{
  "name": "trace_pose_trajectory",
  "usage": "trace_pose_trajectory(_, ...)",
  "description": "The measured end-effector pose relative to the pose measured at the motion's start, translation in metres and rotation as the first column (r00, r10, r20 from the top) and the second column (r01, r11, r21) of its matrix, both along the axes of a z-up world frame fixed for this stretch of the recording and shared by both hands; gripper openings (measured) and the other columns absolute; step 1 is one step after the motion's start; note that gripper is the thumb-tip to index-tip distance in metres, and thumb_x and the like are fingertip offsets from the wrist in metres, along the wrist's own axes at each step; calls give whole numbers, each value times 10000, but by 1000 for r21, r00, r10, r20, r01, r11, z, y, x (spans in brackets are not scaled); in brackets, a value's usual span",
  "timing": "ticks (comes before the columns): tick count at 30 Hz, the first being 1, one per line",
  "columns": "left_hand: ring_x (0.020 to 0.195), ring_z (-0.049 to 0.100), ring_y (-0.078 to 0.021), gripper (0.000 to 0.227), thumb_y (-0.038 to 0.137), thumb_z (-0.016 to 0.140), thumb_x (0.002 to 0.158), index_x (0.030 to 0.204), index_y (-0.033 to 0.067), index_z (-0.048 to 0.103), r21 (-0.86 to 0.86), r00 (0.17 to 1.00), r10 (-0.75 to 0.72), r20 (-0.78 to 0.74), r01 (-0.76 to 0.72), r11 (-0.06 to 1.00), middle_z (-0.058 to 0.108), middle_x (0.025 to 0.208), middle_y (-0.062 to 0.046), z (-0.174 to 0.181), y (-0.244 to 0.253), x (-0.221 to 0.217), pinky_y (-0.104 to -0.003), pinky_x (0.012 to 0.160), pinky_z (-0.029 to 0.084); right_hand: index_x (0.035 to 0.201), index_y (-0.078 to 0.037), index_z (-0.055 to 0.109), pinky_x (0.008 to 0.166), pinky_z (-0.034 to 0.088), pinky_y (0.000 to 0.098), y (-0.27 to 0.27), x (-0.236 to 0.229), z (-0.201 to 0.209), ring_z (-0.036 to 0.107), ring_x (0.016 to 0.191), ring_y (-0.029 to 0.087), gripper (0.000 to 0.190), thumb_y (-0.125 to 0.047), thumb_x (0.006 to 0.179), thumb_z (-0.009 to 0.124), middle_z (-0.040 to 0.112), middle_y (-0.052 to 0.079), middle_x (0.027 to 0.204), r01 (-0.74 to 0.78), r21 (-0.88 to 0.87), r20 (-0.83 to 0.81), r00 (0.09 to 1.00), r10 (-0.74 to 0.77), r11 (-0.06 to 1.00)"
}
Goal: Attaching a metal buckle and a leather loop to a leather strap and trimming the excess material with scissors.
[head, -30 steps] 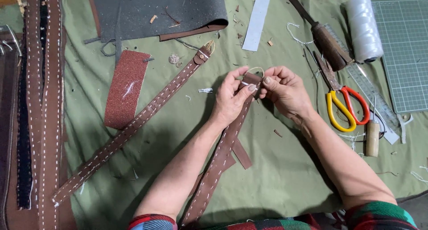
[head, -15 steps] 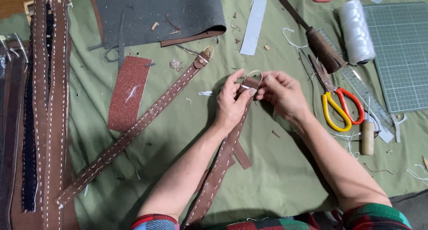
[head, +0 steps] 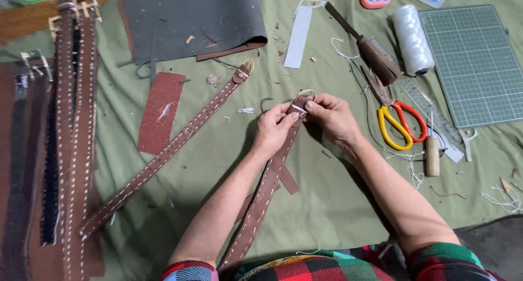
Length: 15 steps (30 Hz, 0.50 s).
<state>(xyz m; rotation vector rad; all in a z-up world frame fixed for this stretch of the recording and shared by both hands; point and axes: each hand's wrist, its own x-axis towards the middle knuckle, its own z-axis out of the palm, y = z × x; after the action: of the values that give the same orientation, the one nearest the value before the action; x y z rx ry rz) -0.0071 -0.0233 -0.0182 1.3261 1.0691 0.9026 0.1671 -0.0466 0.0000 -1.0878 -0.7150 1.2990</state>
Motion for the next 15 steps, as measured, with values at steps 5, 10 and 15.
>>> trace_pose_trajectory(5, 962, 750, -211, 367, 255, 763, 930, 1263, 113, 700, 57, 989, 148, 9, -148, 987, 782, 967, -152, 1, -18, 1, -357, 869, 598, 1106, 31, 688, 604, 627, 334, -23, -23, 12, 739, 768, 232, 237, -87, 921, 777, 695, 122, 869, -46, -8, -36, 998, 46, 999)
trace_pose_trajectory(10, 858, 731, -178, 518, 155, 714, 952, 1432, 79, 532, 38, 993, 76, 89, -79, 996, 770, 994, -158, -4, -36, -3, -332, 782, 627, 914, -21, 645, 481, 572, 353, -28, -14, -5, 708, 642, 250, 165, -47, 888, 805, 582, 71, 693, -46, -83, -102, 994, 37, 995)
trace_pose_trajectory(15, 805, 769, -246, 687, 80, 739, 900, 1501, 2, 415, -209, 991, -89, 104, 109, 972, 741, 1044, -220, 22, -79, -33, -301, 659, 667, 879, -59, 571, 611, 634, 348, -38, -17, 40, 628, 614, 165, 179, -92, 948, 734, 565, 25, 673, -27, -133, -194, 981, 1, 991)
